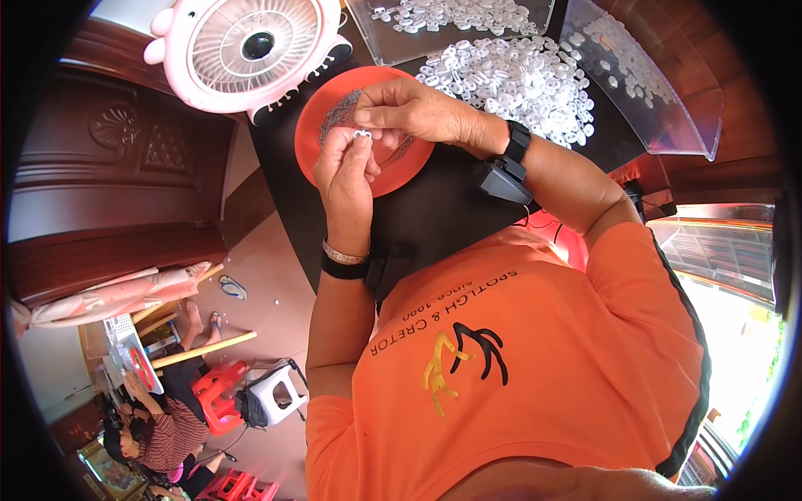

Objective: Manual assembly of small white plastic components by inserting metal pins.

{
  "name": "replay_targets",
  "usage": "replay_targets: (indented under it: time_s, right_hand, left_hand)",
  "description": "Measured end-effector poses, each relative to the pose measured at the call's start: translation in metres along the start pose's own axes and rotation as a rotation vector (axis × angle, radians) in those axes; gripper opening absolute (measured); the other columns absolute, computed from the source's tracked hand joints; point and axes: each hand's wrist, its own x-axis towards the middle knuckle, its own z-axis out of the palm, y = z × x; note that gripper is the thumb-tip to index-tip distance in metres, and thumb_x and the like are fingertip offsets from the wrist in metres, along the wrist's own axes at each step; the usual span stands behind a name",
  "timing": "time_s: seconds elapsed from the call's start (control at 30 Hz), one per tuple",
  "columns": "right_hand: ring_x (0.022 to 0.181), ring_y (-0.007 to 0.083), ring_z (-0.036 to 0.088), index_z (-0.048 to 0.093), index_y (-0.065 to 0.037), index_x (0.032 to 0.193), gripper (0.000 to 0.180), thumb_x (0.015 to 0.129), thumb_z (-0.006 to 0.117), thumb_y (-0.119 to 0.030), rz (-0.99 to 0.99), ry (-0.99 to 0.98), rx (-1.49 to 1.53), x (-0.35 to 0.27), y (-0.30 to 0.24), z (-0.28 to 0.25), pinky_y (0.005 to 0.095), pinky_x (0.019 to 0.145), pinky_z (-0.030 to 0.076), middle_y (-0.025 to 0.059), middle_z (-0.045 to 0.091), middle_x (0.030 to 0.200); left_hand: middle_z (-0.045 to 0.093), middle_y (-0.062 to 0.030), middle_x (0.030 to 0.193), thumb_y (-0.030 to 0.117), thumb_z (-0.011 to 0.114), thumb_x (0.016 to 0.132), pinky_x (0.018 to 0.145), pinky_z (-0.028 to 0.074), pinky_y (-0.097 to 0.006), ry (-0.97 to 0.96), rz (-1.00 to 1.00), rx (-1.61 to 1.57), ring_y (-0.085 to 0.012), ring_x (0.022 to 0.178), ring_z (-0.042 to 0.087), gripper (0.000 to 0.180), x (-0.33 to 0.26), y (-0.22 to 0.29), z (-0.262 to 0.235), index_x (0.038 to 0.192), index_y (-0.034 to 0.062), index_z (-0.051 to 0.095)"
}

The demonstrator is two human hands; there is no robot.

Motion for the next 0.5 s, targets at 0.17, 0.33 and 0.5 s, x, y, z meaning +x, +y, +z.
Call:
replay_targets:
  time_s: [0.17,0.33,0.5]
  right_hand:
    - [0.060,0.0032,0.051,0.059,-0.006,0.080,0.024,0.092,0.056,-0.027,-0.009,-0.013,-0.023,0.0005,0.0026,-0.0005,0.0188,0.057,0.043,-0.0052,0.054,0.069]
    - [0.062,0.0035,0.049,0.058,-0.005,0.082,0.023,0.092,0.057,-0.025,-0.060,-0.010,-0.038,0.0005,0.0031,0.0005,0.0190,0.057,0.044,-0.0043,0.053,0.070]
    - [0.062,0.0055,0.052,0.060,-0.002,0.087,0.020,0.091,0.058,-0.021,-0.067,0.005,-0.049,0.0034,0.0098,0.0010,0.0203,0.057,0.045,-0.0011,0.056,0.071]
  left_hand:
    - [0.046,0.0008,0.063,0.014,0.049,0.091,0.052,0.034,-0.021,-0.003,-0.002,-0.008,-0.0071,0.055,0.043,0.014,-0.0010,-0.0005,0.0001,0.083,0.0028,0.054]
    - [0.046,0.0007,0.063,0.014,0.049,0.091,0.051,0.034,-0.021,0.005,-0.019,-0.022,-0.0071,0.055,0.042,0.015,-0.0010,-0.0007,0.0011,0.083,0.0021,0.054]
    - [0.045,0.0010,0.062,0.013,0.049,0.090,0.050,0.034,-0.021,0.031,-0.016,-0.026,-0.0070,0.054,0.042,0.014,-0.0006,-0.0026,0.0026,0.083,0.0020,0.054]
